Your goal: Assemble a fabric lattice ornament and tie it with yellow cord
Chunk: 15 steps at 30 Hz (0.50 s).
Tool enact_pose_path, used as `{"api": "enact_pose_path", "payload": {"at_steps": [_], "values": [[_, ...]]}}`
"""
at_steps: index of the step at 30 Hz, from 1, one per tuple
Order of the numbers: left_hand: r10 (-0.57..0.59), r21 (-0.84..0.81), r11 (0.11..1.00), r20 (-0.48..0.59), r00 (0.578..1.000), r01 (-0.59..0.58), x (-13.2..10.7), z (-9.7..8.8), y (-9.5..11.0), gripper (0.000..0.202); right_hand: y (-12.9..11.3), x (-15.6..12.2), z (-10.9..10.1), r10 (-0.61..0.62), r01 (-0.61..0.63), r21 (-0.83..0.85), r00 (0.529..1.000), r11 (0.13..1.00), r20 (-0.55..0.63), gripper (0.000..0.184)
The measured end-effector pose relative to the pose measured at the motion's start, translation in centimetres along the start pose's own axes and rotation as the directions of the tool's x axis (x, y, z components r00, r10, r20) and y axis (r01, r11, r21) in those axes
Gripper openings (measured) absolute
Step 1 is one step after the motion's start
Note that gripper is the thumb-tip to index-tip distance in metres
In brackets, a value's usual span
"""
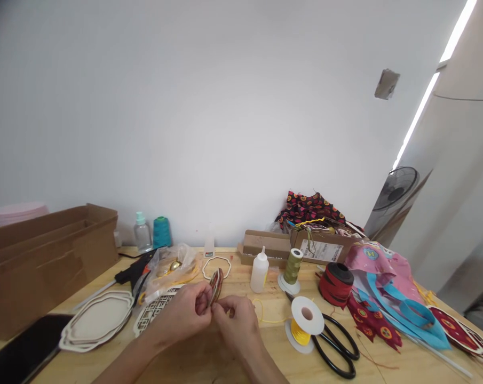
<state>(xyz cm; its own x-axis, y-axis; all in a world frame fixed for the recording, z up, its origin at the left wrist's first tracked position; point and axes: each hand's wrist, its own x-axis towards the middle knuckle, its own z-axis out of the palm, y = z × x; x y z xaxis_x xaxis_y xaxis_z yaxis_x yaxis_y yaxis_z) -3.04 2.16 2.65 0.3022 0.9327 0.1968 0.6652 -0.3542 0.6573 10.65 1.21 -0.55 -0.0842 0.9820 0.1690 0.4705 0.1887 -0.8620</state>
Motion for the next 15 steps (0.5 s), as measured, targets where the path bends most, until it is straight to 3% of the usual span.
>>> {"api": "enact_pose_path", "payload": {"at_steps": [9, 12, 15], "values": [[-0.011, 0.128, 0.992, 0.008, 1.000, 0.010, 0.1, -0.3, -0.3, 0.006, -0.3, -0.1, -1.6, -0.031, 0.037, -0.135, 0.998, 0.990, 0.047, 0.020], [-0.009, 0.156, 0.988, -0.009, 1.000, 0.010, 0.2, -0.8, -0.2, 0.005, -1.9, -1.1, -3.0, -0.177, 0.181, -0.224, 0.983, 0.958, 0.038, 0.009], [0.025, 0.157, 0.987, -0.034, 0.999, -0.019, 0.4, -1.2, -0.1, 0.006, -3.8, -2.7, -6.3, -0.298, 0.284, -0.282, 0.954, 0.916, -0.008, 0.014]]}}
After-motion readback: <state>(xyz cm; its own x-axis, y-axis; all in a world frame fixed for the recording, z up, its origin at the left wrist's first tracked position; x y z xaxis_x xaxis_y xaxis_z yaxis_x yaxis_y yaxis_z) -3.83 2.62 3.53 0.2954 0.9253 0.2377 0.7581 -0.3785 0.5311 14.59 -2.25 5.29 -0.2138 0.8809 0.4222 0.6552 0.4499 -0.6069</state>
